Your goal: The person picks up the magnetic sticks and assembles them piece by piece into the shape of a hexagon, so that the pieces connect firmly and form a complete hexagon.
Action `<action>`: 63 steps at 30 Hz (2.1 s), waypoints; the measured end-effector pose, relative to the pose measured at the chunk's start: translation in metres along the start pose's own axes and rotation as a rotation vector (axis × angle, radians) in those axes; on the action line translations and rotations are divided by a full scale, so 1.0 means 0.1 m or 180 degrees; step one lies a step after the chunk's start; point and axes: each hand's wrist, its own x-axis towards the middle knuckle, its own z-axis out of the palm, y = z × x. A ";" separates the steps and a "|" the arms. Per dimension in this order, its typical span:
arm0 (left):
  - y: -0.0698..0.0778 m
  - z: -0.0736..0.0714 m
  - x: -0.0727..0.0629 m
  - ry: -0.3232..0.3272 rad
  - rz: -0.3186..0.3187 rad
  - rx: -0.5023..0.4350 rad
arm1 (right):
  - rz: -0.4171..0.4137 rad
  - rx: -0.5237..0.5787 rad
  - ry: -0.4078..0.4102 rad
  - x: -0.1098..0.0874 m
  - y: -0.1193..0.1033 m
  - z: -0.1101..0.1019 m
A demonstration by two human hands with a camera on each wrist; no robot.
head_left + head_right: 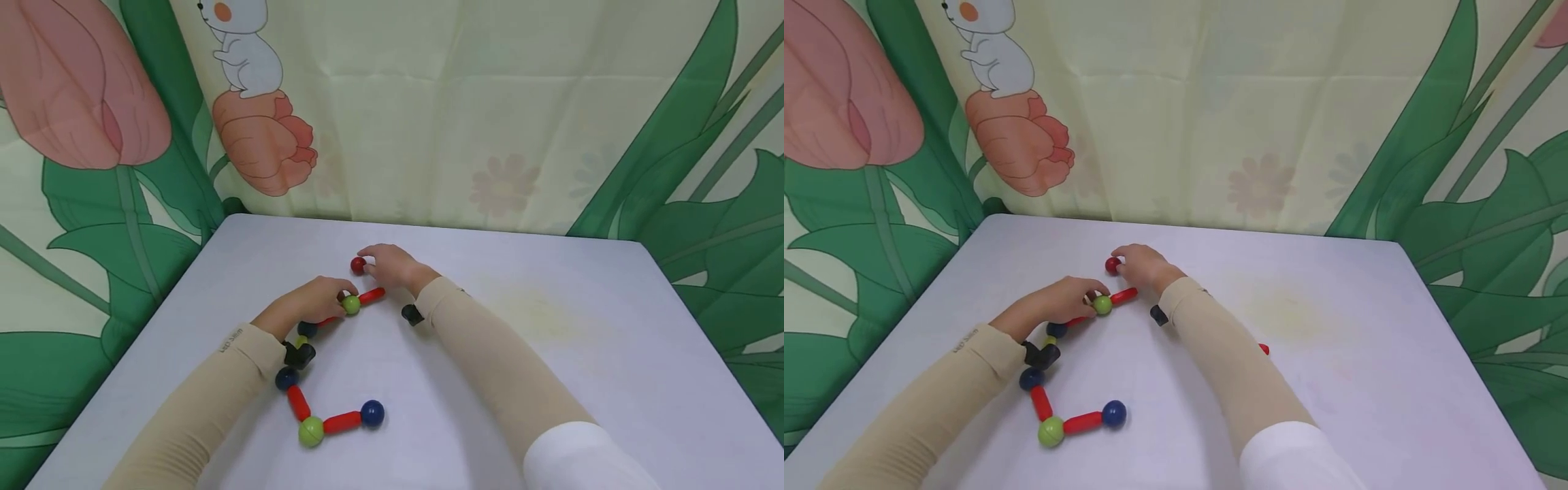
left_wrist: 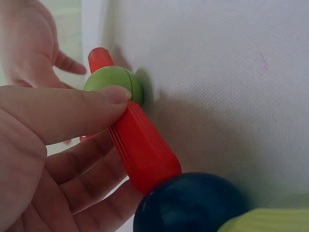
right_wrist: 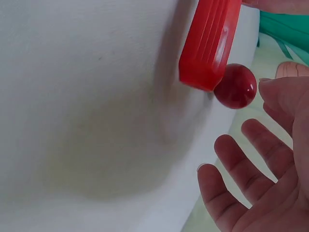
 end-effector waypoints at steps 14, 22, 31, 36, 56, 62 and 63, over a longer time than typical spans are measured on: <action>0.03 0.04 -0.01 0.0008 -0.0026 -0.0034 | -0.0005 -0.0082 -0.0058 0.05 -0.07 0.06; 0.00 0.03 -0.01 -0.0022 -0.0079 -0.0085 | 0.0144 0.0049 -0.0027 -0.01 0.08 0.04; 0.03 0.02 -0.02 -0.0061 -0.0108 -0.0147 | 0.0334 0.0283 -0.0094 -0.23 0.30 -0.04; 0.04 0.03 -0.03 -0.0052 -0.0136 -0.0130 | 0.0293 0.0213 -0.0199 -0.37 0.34 -0.05; 0.16 0.10 0.15 -0.0076 -0.0027 0.0124 | 0.0185 0.0442 -0.0161 -0.58 0.35 0.04; 0.17 0.12 0.16 -0.0087 -0.0014 0.0073 | 0.0190 0.0447 -0.0206 -0.67 0.34 0.05; 0.17 0.12 0.16 -0.0085 -0.0004 0.0075 | 0.0189 0.0445 -0.0216 -0.69 0.33 0.06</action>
